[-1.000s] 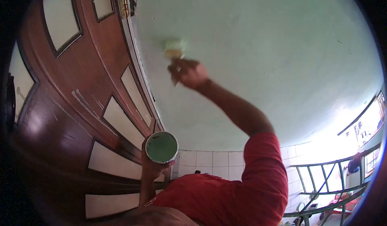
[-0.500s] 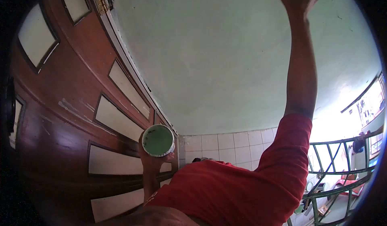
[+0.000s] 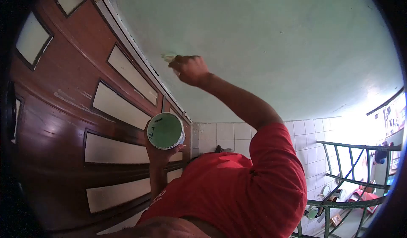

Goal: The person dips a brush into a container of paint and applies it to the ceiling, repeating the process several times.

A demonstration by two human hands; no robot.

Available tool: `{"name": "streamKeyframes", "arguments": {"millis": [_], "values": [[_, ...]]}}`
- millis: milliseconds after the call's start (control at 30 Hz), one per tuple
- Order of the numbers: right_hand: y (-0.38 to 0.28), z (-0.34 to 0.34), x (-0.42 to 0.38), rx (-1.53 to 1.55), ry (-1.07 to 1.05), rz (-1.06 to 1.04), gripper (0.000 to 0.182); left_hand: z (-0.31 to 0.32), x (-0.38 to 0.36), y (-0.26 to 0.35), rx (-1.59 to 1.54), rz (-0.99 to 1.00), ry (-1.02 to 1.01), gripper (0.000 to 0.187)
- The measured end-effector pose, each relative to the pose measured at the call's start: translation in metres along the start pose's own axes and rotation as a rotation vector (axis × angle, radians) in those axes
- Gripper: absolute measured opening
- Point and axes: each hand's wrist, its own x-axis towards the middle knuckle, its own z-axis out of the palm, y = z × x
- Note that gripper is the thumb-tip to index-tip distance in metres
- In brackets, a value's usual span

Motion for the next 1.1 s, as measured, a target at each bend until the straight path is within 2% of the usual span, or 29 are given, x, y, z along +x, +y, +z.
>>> {"name": "streamKeyframes", "arguments": {"millis": [67,133,200,233,267,300,333,367,400,433,500,567,600,633,667,733,767,800,867,933,967,1033,1100], "values": [[0.025,-0.027,0.002,-0.012,0.044,0.074,0.015,-0.002,-0.005,-0.007,0.025,0.014,0.001,0.112],[0.063,-0.093,0.013,0.08,0.171,0.201,0.015,0.005,-0.011,-0.002,0.046,0.027,0.01,0.112],[0.098,-0.176,0.025,-0.244,0.233,0.108,0.018,0.012,-0.015,0.003,0.112,0.027,0.08,0.11],[0.108,-0.206,0.026,0.09,0.462,0.184,0.015,0.015,-0.017,0.002,0.11,0.015,0.085,0.11],[0.118,-0.237,0.022,0.006,0.609,0.281,0.011,0.015,-0.019,-0.001,0.127,0.001,0.089,0.109],[0.127,-0.267,0.023,0.057,0.714,-0.07,0.014,0.017,-0.021,-0.004,0.147,-0.013,0.089,0.108],[0.125,-0.289,0.013,-0.088,0.815,0.038,0.014,0.019,-0.022,-0.011,0.149,-0.025,0.085,0.108],[0.125,-0.315,-0.002,-0.44,0.817,-0.027,0.013,0.024,-0.026,-0.015,0.132,-0.04,0.092,0.108],[0.127,-0.323,-0.016,-0.109,1.007,0.147,0.01,0.03,-0.028,-0.016,0.114,-0.053,0.102,0.108],[0.108,-0.325,-0.024,0.109,1.085,0.22,0.01,0.037,-0.03,-0.013,0.118,-0.064,0.104,0.108],[0.084,-0.315,-0.059,0.442,1.22,0.456,0.024,0.052,-0.031,-0.006,0.262,-0.014,0.085,0.109],[0.089,-0.283,-0.12,0.729,1.104,0.643,0.024,0.061,-0.033,-0.019,0.225,-0.026,0.063,0.109],[0.081,-0.266,-0.154,0.982,0.968,0.714,0.016,0.067,-0.037,-0.024,0.193,-0.039,0.037,0.109],[0.068,-0.249,-0.183,1.12,0.818,0.768,0.017,0.072,-0.041,-0.033,0.206,-0.054,0.031,0.109],[0.048,-0.228,-0.2,1.256,0.775,0.892,0.015,0.076,-0.047,-0.044,0.165,-0.07,0.006,0.109],[0.016,-0.198,-0.238,1.417,0.572,0.992,0.014,0.084,-0.061,-0.044,0.139,-0.103,-0.034,0.108],[-0.004,-0.189,-0.25,1.506,0.547,1.059,0.016,0.091,-0.063,-0.038,0.1,-0.088,-0.053,0.108],[-0.026,-0.188,-0.253,1.478,0.488,1.207,0.019,0.094,-0.063,-0.036,0.055,-0.059,-0.072,0.107],[-0.067,-0.207,-0.268,1.496,0.376,1.209,0.02,0.101,-0.079,-0.024,0.045,-0.041,-0.132,0.107],[-0.079,-0.22,-0.284,1.512,0.352,1.176,0.02,0.106,-0.099,-0.018,-0.211,-0.146,-0.16,0.106],[-0.085,-0.225,-0.291,1.531,0.305,1.144,0.021,0.103,-0.109,-0.022,-0.211,-0.15,-0.164,0.106],[-0.102,-0.234,-0.295,1.521,0.274,1.115,0.02,0.094,-0.131,-0.035,-0.089,-0.011,-0.191,0.106],[-0.129,-0.243,-0.301,1.514,0.215,1.087,0.02,0.09,-0.16,-0.019,-0.08,-0.009,-0.155,0.106]]}}
